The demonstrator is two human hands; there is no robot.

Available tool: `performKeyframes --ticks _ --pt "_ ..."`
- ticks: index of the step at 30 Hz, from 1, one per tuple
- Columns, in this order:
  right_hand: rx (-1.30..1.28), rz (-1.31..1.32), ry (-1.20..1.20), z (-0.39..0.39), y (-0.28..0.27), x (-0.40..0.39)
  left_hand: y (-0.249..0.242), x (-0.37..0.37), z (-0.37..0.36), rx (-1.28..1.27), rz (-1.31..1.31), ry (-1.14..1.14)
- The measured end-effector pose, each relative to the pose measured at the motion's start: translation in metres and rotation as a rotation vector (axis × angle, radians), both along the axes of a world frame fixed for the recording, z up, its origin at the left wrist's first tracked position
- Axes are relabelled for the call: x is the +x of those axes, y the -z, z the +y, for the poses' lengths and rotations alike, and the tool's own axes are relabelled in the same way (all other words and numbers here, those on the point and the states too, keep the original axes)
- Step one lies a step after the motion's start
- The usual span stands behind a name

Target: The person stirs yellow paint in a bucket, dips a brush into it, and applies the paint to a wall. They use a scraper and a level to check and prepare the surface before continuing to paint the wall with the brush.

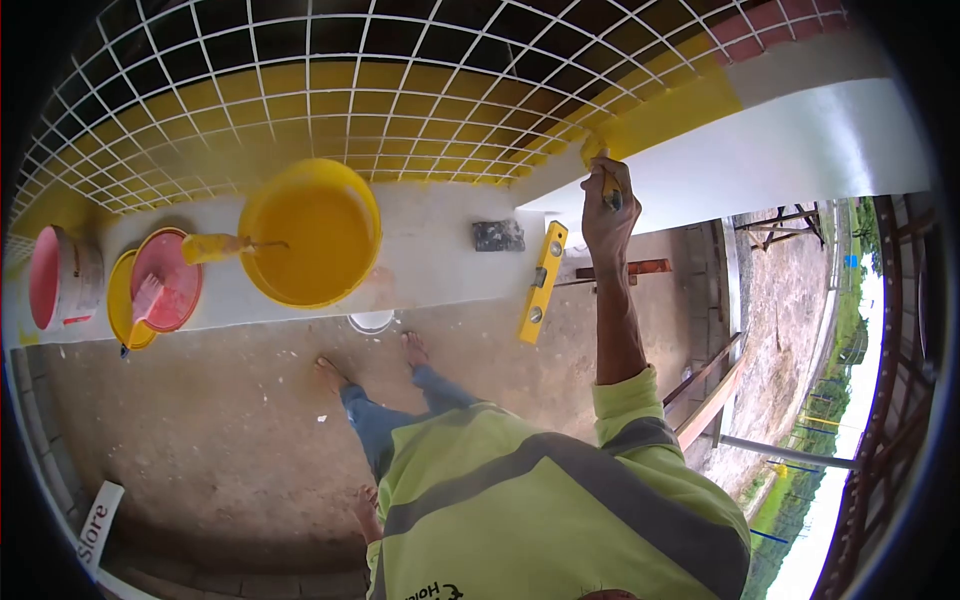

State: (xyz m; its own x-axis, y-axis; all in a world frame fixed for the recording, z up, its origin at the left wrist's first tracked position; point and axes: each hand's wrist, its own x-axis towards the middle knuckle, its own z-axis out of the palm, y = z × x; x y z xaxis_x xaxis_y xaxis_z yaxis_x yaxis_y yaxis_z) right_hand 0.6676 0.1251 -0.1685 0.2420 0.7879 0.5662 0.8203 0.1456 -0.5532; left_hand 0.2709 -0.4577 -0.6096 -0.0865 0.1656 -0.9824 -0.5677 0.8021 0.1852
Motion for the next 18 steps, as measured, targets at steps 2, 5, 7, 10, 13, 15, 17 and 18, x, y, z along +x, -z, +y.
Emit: performKeyframes --ticks 2,5,7,10,13,15,17,18 --pt "-0.016 -0.043 0.013 0.014 0.003 0.013 0.015 -0.007 -0.012 -0.047 0.026 0.045" --pt "-0.049 -0.066 0.034 0.024 -0.004 0.022 -0.007 -0.012 0.012 -0.114 0.053 0.084" --pt "-0.016 -0.093 0.05 0.02 -0.011 0.019 -0.022 -0.011 0.022 -0.13 0.057 0.101" --pt "-0.084 -0.036 0.087 0.011 -0.024 0.004 -0.052 -0.004 0.033 -0.055 0.067 0.087" --pt "-0.1 0.004 0.082 0.015 -0.027 0.005 -0.059 0.003 0.041 -0.074 0.055 0.093" --pt "-0.09 -0.003 0.087 0.021 -0.025 0.017 -0.053 0.005 0.037 -0.102 0.029 0.078" --pt "-0.09 -0.006 0.103 0.022 -0.026 0.018 -0.052 0.004 0.036 -0.102 0.022 0.087" --pt "-0.099 -0.004 0.124 0.018 -0.029 0.013 -0.052 0.004 0.037 -0.095 0.021 0.096"
